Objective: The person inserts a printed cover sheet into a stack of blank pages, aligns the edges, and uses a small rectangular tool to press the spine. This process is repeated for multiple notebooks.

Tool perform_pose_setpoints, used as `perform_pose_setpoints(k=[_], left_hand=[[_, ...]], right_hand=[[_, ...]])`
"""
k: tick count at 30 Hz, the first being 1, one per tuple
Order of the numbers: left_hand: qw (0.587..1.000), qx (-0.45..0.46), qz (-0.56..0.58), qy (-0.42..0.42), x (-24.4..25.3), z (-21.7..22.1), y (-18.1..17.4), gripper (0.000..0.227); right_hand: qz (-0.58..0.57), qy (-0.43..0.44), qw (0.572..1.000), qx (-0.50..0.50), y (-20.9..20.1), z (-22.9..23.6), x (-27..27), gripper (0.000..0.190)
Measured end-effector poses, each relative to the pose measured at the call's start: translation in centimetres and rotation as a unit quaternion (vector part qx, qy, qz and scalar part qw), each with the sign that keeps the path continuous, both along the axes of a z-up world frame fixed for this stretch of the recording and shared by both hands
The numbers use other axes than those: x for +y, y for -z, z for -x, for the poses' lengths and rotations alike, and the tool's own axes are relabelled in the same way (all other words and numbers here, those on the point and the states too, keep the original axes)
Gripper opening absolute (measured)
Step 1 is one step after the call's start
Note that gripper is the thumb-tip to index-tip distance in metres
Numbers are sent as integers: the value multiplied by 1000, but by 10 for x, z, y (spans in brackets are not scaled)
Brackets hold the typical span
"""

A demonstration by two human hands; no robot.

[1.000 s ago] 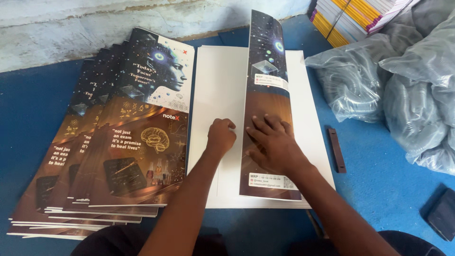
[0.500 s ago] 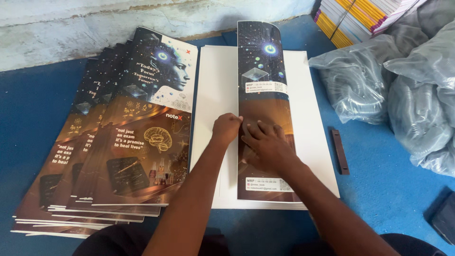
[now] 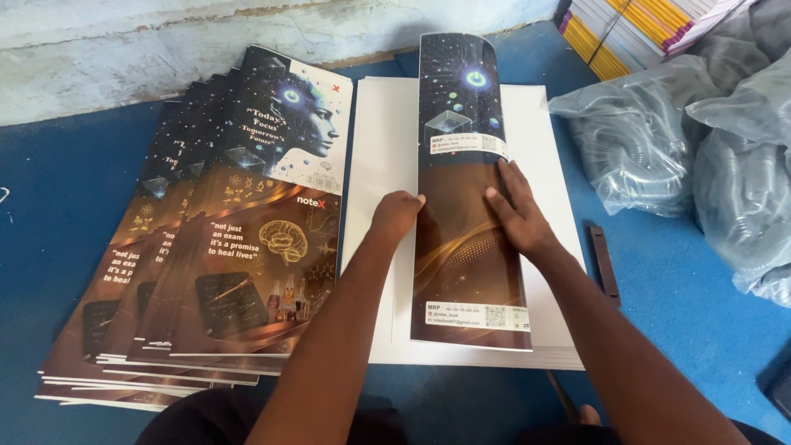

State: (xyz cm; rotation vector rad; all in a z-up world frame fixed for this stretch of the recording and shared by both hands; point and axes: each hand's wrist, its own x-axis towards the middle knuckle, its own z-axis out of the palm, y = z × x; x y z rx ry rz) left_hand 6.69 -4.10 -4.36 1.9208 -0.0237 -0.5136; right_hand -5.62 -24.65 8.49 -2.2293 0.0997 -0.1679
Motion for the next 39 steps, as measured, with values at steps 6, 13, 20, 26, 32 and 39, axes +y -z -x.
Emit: perform_pose_setpoints(k=[6,13,20,26,32,39], left_hand=[[997,-52,-57,0,-3,-1,4,53],[978,-55,-171,-106,-5,19,-26,60],[978,-9,-181,-105,4,38,-65,57],[981,-37,-168,-90,18,29,-56,53],[977,-105,-129,-135,29,22,-28,56],[975,-99,-119,-160,31,27,-33,53]], right_hand=[[18,19,1000,5,19,-5,3,78],[40,29,999,14,22,0,10,81],[43,35,998,19,18,4,17,82],[89,36,995,22,20,2,26,83],[180,42,982,40,27,-5,37,85],[241,46,966,84,31,-11,48,84]])
